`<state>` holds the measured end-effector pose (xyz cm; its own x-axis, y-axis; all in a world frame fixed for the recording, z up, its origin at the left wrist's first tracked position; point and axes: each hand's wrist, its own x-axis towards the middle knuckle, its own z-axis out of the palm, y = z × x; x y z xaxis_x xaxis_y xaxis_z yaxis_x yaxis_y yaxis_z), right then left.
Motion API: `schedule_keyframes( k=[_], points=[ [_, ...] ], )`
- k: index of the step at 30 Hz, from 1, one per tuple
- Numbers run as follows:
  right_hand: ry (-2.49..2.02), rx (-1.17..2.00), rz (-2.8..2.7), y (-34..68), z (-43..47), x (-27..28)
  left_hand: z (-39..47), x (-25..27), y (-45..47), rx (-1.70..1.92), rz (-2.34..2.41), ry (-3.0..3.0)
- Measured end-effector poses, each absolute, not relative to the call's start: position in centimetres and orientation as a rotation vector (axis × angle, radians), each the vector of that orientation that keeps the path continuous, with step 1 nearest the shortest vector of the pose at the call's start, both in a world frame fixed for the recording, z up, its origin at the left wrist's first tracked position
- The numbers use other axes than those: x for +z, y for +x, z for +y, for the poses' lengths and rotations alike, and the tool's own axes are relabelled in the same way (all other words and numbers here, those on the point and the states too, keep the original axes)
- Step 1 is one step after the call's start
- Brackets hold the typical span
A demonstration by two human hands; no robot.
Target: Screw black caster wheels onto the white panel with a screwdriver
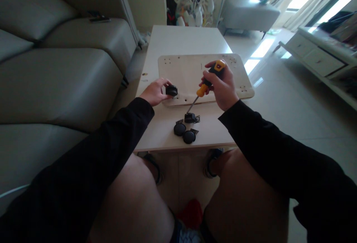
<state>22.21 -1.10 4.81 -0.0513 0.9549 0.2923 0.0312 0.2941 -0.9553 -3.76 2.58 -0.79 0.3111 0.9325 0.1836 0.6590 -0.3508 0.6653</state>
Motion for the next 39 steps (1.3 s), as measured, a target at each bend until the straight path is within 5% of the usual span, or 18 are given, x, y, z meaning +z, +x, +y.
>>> schedule_keyframes(
  k=[39],
  points=[
    [-0.955,1.009,-1.405,22.1,-1.3,4.9,1.6,0.0,-2.2,0.638,1.688,2.175]
  ],
)
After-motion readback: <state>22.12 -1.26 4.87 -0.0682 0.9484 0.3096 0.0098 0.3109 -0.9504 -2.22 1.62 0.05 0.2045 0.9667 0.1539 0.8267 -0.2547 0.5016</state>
